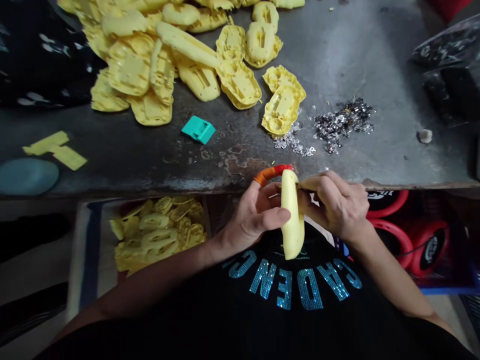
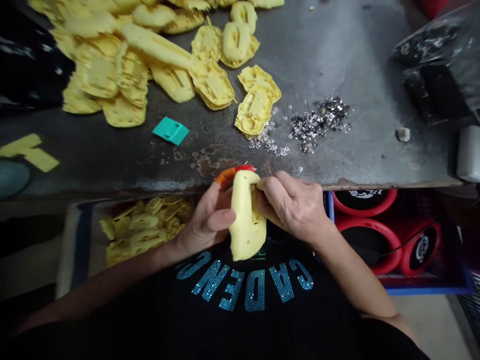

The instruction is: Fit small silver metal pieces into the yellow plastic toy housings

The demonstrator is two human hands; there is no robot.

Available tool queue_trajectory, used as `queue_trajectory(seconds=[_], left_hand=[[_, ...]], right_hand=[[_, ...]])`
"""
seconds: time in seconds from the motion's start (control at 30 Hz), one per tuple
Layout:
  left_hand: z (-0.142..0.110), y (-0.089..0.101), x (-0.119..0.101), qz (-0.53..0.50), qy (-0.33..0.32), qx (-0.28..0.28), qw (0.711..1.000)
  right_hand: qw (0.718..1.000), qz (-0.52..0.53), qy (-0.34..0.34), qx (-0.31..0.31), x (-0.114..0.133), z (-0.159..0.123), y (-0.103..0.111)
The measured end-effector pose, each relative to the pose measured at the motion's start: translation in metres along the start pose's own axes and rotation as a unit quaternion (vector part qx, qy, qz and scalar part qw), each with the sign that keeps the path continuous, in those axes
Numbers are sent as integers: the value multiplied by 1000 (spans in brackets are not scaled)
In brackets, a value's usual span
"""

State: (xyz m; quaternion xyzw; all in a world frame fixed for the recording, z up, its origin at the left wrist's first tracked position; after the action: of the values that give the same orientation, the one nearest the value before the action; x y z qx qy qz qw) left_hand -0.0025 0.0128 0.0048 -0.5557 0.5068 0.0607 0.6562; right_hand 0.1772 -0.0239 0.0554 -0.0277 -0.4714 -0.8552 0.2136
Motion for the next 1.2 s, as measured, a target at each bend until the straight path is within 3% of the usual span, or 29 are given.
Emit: queue_trajectory(seconds=[0.1, 0.2, 0.3, 0.5, 0.7, 0.9, 1.1, 1.2], left_hand=[[3, 2, 2, -61, 34, -5, 998], [1, 6, 1, -106, 72, 17, 992], [-3, 11, 1, -124, 112, 33, 985], [1, 12, 0, -101, 121, 45, 987], [-1, 13, 2, -102, 147, 67, 982], [-1, 8, 3, -100, 77, 42, 991], [-1, 9, 3, -102, 60, -6, 993], [-1, 12, 4, -114, 47, -3, 992]], right_hand=[[992, 116, -44, 28, -6, -1, -1], [957, 240, -157, 32, -20, -3, 1], [938, 276, -212, 8, -28, -2, 6], [945, 290, -144, 50, -22, 5, 4], [945, 291, -143, 55, -22, 8, 3], [946, 291, -135, 53, -21, 8, 5], [943, 298, -141, 42, -18, 6, 5], [936, 315, -149, 41, -19, 7, 3]])
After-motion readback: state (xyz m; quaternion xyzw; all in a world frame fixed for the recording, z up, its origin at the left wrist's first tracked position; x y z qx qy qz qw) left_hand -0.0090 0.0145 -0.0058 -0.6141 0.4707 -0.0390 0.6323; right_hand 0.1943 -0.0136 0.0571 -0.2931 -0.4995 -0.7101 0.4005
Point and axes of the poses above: each hand's wrist, its own z-axis towards the middle knuckle, its own y-axis out of the back of the hand, x = y × z, the point moved 3 cm from there along z, towards the middle knuckle, and after that the axes turned 8 degrees about -y, right-handed, at the moved point
